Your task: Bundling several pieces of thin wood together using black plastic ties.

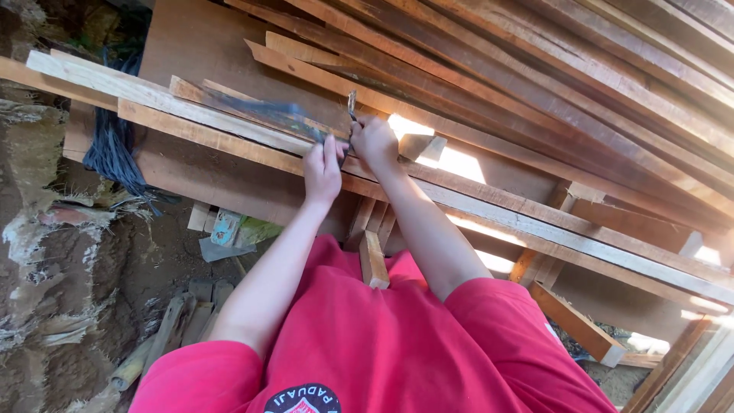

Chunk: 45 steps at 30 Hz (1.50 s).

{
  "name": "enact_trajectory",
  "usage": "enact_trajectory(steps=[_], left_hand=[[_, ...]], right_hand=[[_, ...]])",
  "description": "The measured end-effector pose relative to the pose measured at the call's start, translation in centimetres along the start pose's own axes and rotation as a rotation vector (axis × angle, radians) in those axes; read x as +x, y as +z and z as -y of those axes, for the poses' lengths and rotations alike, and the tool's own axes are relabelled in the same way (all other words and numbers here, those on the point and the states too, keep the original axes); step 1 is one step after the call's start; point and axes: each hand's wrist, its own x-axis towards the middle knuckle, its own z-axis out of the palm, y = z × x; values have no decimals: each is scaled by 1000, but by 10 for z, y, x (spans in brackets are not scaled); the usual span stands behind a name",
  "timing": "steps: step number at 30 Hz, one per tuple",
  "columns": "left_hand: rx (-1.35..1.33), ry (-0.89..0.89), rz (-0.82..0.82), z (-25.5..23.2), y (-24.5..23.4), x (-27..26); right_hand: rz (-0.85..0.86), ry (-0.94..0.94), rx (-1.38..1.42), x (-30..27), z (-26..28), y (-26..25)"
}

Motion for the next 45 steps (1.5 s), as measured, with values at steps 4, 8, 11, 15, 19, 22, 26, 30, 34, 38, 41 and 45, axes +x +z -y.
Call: enact_trajectory(steps=[4, 8, 11, 15, 19, 22, 26, 30, 34, 38, 41, 45], left_hand=[[2, -113, 0, -13, 21, 44], [140, -180, 53, -31, 33, 59], [165, -185, 124, -42, 5, 18], [136, 4, 199, -40, -10, -19], [174, 126, 211, -40, -10, -16], [155, 104, 232, -33, -20, -17], [487, 274, 91, -17, -23, -24], [923, 106, 235, 37, -37, -56], [969, 151, 249, 51, -32, -69], [1037, 171, 205, 50, -5, -55], [1032, 154, 167, 37, 6, -35], [1030, 192, 131, 24, 10, -5]], right_hand=[[118, -70, 111, -2, -6, -5], [122, 6, 119, 24, -13, 5], [149, 78, 136, 26, -16, 25], [152, 96, 176, 9, -2, -1], [134, 88, 140, 44, -11, 28], [185, 117, 157, 4, 11, -5], [167, 119, 56, -6, 23, -40], [213, 140, 71, -8, 20, -40], [233, 154, 49, -9, 23, -39], [262, 169, 64, -10, 23, -45], [282, 177, 59, -9, 25, -44], [305, 239, 29, -11, 29, -47]])
